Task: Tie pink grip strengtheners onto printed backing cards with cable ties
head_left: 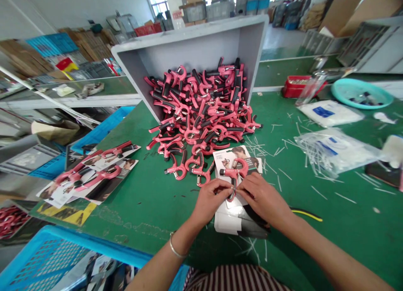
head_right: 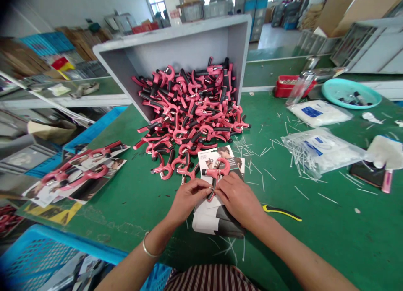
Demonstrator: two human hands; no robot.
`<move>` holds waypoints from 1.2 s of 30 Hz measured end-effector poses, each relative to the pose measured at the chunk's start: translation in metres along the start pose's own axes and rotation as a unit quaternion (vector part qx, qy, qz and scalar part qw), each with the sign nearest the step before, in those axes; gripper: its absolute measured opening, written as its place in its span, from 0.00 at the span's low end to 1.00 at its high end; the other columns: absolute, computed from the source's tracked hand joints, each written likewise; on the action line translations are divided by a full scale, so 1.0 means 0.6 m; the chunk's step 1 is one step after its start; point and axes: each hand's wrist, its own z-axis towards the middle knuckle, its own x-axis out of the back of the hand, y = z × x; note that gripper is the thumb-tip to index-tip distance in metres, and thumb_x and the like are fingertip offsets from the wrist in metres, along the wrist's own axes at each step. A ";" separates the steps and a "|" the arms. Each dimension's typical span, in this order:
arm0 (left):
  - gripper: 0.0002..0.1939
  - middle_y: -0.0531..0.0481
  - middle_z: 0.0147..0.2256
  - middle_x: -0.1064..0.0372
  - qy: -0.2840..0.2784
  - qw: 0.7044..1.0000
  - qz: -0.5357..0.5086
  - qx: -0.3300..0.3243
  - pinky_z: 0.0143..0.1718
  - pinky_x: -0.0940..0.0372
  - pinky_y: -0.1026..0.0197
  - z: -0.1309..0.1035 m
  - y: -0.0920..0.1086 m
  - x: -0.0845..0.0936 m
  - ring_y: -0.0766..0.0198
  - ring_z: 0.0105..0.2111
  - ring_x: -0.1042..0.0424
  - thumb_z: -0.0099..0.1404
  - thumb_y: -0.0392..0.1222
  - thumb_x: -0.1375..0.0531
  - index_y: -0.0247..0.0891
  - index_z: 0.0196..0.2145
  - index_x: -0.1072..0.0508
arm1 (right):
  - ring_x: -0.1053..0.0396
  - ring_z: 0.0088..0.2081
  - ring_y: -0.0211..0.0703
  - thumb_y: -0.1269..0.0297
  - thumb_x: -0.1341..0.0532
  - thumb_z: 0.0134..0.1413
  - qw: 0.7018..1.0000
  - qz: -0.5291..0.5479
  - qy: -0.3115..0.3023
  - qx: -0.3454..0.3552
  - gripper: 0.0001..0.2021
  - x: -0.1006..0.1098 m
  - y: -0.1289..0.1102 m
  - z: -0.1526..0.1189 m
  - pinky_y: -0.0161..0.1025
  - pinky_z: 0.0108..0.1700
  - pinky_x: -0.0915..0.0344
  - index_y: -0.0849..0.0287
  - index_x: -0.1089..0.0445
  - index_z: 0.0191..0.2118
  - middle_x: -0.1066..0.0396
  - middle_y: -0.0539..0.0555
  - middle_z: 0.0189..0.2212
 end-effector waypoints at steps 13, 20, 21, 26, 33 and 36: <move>0.12 0.43 0.33 0.30 -0.056 0.853 0.494 -0.159 0.40 0.38 0.52 -0.016 0.054 -0.001 0.54 0.37 0.33 0.71 0.36 0.49 0.34 0.33 0.27 | 0.35 0.40 0.47 0.65 0.43 0.65 0.999 0.036 0.017 -0.007 0.06 -0.004 -0.004 -0.007 0.43 0.45 0.38 0.57 0.29 0.40 0.27 0.53 0.35; 0.09 0.48 0.32 0.32 -0.006 0.922 0.348 -0.168 0.40 0.38 0.57 -0.022 0.063 0.002 0.60 0.36 0.33 0.70 0.36 0.47 0.37 0.32 0.31 | 0.37 0.40 0.47 0.65 0.39 0.62 0.998 0.058 0.017 -0.007 0.04 -0.002 -0.004 -0.012 0.44 0.43 0.40 0.57 0.30 0.37 0.28 0.53 0.35; 0.09 0.49 0.32 0.31 -0.015 0.933 0.320 -0.163 0.41 0.37 0.57 -0.022 0.059 0.002 0.61 0.36 0.32 0.71 0.37 0.47 0.38 0.32 0.30 | 0.37 0.40 0.47 0.65 0.39 0.62 0.997 0.072 0.022 -0.006 0.03 -0.002 -0.003 -0.013 0.44 0.44 0.40 0.57 0.30 0.38 0.28 0.53 0.36; 0.16 0.41 0.48 0.32 0.036 0.928 0.326 -0.175 0.53 0.38 0.49 -0.027 0.014 -0.006 0.53 0.50 0.33 0.63 0.41 0.36 0.38 0.47 0.33 | 0.36 0.41 0.46 0.65 0.41 0.64 0.985 0.148 0.085 -0.012 0.06 -0.013 -0.002 -0.013 0.45 0.47 0.41 0.56 0.30 0.35 0.27 0.51 0.35; 0.08 0.39 0.53 0.31 0.059 0.891 0.416 -0.175 0.58 0.43 0.41 -0.035 -0.021 0.004 0.49 0.57 0.35 0.68 0.40 0.42 0.39 0.45 0.28 | 0.34 0.45 0.47 0.62 0.41 0.64 0.965 0.232 0.121 -0.033 0.08 -0.033 0.007 -0.017 0.48 0.51 0.40 0.53 0.29 0.33 0.25 0.51 0.36; 0.08 0.40 0.54 0.31 0.079 0.933 0.329 -0.124 0.58 0.41 0.44 -0.047 0.005 0.026 0.51 0.56 0.33 0.68 0.41 0.41 0.39 0.44 0.27 | 0.35 0.52 0.49 0.59 0.42 0.65 0.971 0.201 0.121 -0.055 0.06 -0.016 0.033 -0.056 0.51 0.56 0.43 0.52 0.29 0.38 0.25 0.52 0.43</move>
